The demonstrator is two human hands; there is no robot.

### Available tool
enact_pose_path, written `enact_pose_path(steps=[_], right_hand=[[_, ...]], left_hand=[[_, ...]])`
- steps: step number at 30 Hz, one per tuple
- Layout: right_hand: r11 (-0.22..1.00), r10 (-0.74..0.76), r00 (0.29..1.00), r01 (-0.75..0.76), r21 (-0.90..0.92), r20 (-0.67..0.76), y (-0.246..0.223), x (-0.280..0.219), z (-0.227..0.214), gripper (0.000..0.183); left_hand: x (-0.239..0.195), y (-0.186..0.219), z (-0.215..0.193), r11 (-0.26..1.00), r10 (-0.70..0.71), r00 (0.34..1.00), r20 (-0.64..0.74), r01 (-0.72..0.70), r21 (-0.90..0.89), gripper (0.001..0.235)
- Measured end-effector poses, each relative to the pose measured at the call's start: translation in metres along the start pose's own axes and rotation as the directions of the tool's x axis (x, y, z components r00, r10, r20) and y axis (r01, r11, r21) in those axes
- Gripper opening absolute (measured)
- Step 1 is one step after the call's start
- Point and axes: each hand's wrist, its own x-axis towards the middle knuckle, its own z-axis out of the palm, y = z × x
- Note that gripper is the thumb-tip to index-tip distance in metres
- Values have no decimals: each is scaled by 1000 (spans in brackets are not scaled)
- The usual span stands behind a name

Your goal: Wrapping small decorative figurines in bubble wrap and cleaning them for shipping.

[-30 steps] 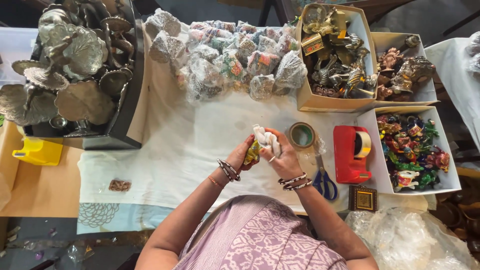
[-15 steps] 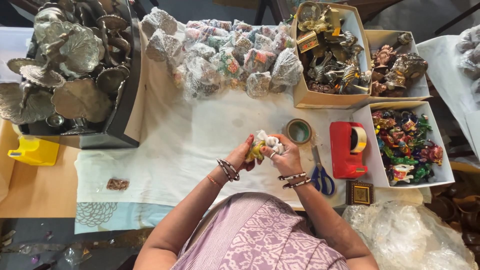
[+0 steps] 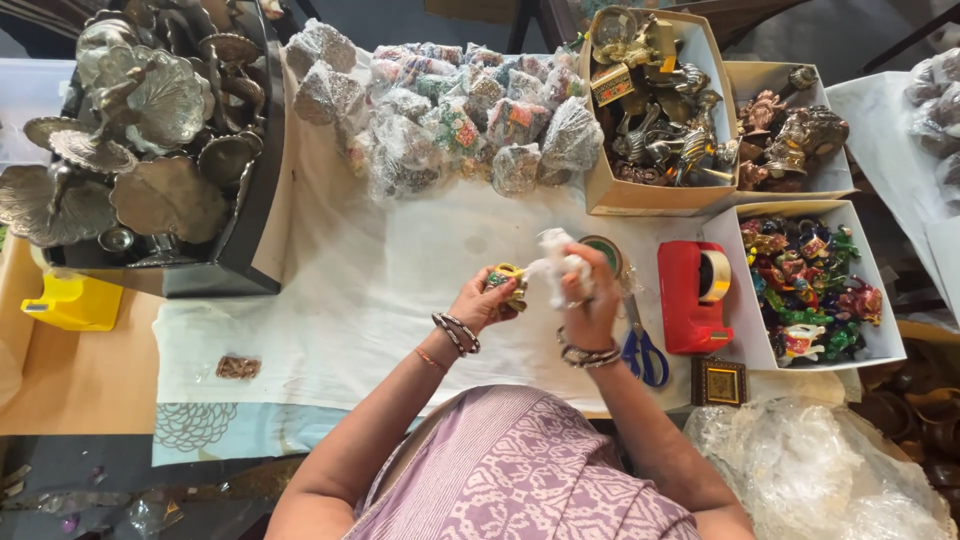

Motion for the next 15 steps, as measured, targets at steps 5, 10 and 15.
enact_pose_path(steps=[5, 10, 15], right_hand=[[901, -266, 916, 347, -262, 300, -13, -15, 36, 31], [757, 626, 723, -473, -451, 292, 73, -8, 44, 36], [936, 281, 915, -196, -292, 288, 62, -22, 40, 29]], left_hand=[[13, -32, 8, 982, -70, 998, 2, 69, -174, 53], [-14, -16, 31, 979, -158, 982, -102, 169, 109, 55], [-8, -19, 22, 962, 60, 993, 102, -85, 259, 34]])
